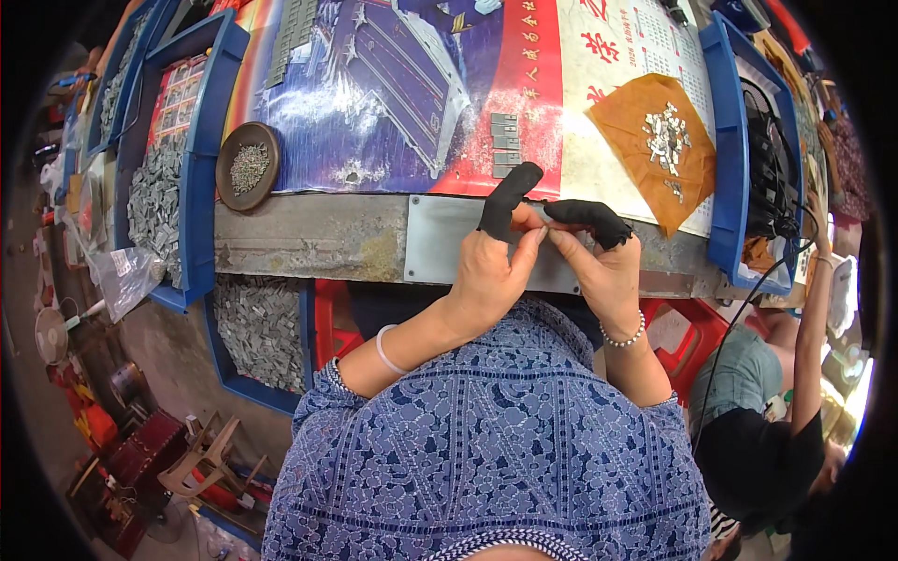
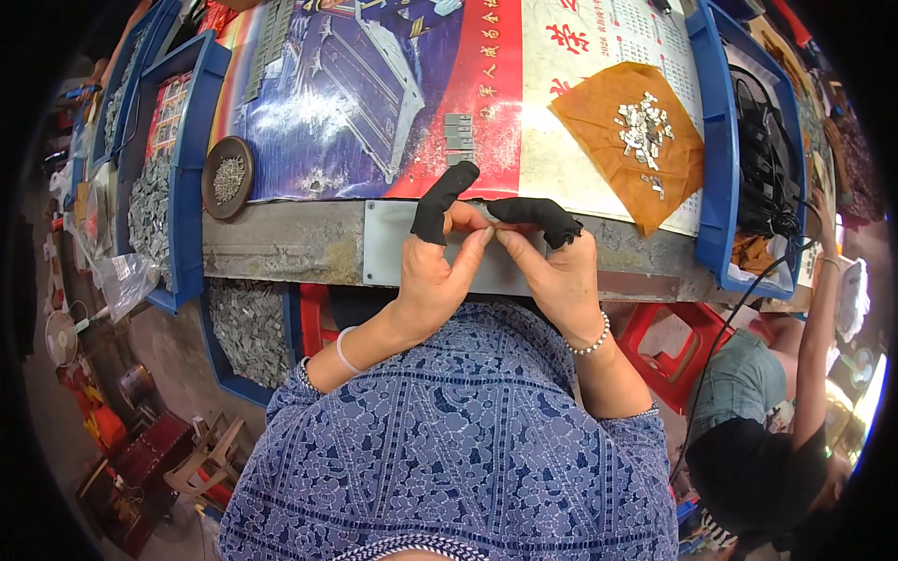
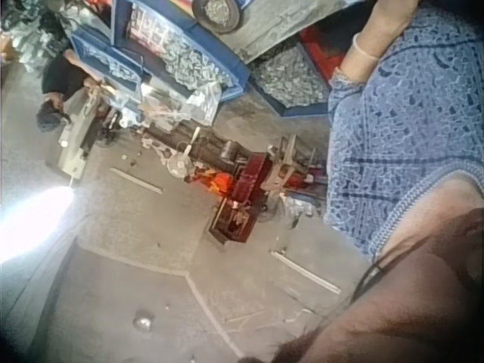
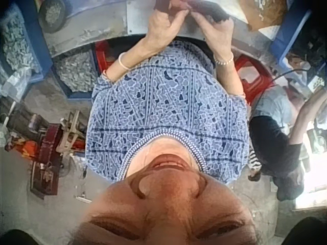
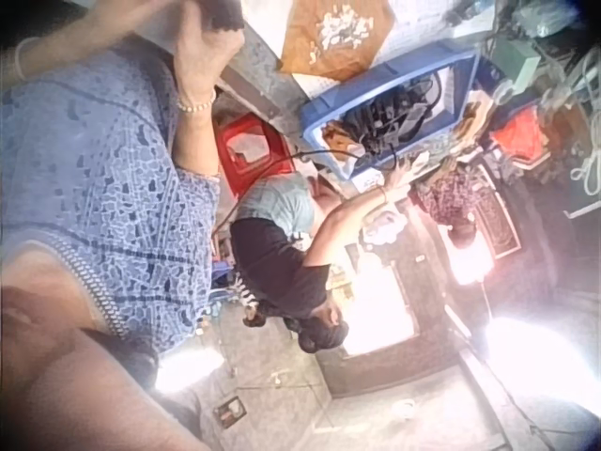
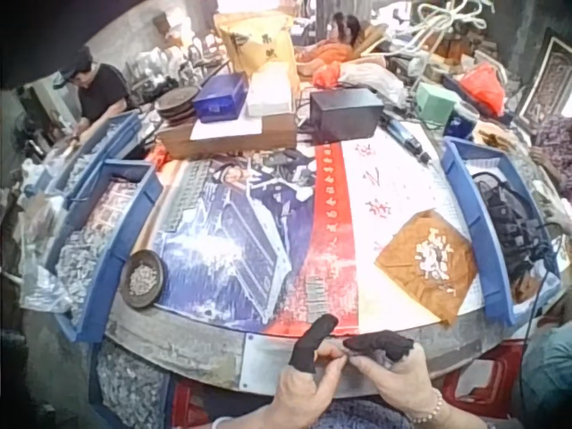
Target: The person assembles small plastic and metal components by hand, rubs the assembled parts against a flat block, aligns them in rows on the table, and collects additional pieces from a blue tray.
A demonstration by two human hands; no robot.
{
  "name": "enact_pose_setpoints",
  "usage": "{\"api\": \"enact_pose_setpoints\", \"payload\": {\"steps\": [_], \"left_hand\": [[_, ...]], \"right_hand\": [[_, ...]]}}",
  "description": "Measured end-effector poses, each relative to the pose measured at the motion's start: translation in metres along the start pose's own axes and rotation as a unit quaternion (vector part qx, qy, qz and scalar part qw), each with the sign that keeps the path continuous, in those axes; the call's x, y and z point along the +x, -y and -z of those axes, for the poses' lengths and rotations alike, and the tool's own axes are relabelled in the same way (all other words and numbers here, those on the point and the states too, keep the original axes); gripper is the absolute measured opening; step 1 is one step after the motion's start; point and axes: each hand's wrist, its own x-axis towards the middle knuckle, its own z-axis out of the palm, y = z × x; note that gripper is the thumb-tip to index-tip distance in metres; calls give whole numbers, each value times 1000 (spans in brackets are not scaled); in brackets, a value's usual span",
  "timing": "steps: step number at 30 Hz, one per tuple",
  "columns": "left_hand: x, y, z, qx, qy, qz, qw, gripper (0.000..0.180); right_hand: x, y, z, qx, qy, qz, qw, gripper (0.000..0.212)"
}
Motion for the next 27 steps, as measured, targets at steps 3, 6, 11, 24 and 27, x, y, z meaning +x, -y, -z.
{"api": "enact_pose_setpoints", "payload": {"steps": [3, 6, 11, 24, 27], "left_hand": [[2, 0, 4, 15, 5, -11, 1000, 59], [1, 5, 4, 16, -11, -41, 999, 58], [7, 4, 6, -312, -25, 138, 940, 48], [14, 2, 15, -371, -33, 194, 908, 40], [11, 2, 10, -393, -53, 174, 901, 37]], "right_hand": [[2, -4, -4, 117, 5, -60, 991, 25], [5, -4, -8, 192, -7, -99, 976, 28], [11, -1, -17, 282, -18, -170, 944, 25], [17, 0, -23, 328, -34, -165, 930, 23], [16, -1, -26, 337, -32, -160, 927, 23]]}}
